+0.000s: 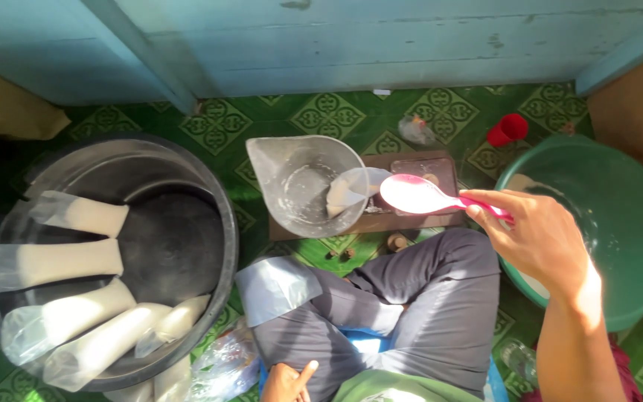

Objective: Manually filling small plastic bags with white powder using a scoop and sealing them with a heat sealer.

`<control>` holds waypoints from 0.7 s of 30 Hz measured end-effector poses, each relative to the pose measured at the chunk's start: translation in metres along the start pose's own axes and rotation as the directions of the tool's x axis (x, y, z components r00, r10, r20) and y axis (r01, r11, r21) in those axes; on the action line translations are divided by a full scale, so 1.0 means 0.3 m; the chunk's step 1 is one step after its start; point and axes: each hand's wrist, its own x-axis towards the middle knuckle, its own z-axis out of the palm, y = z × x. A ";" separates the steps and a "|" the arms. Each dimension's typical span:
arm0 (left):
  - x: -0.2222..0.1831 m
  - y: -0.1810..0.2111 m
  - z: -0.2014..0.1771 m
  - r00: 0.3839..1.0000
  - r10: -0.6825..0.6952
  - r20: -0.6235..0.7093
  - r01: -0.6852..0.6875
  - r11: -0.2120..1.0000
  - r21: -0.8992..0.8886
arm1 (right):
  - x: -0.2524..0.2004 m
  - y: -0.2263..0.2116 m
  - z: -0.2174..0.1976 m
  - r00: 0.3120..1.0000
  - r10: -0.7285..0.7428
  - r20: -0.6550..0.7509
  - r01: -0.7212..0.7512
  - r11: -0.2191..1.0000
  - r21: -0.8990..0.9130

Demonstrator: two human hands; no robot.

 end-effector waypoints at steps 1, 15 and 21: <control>-0.001 0.003 -0.007 1.000 0.002 -0.006 -0.002 1.000 -0.001 | 0.003 -0.009 0.008 1.000 -0.005 -0.003 0.005 1.000 0.002; 0.347 -0.488 0.304 0.683 0.331 -0.651 -0.302 0.940 0.161 | 0.104 -0.127 0.036 0.977 0.109 0.183 -0.103 0.994 -0.042; 0.345 -0.489 0.314 0.652 0.351 -0.672 -0.297 0.934 0.199 | 0.149 -0.133 0.056 0.980 0.035 0.196 -0.018 0.996 -0.090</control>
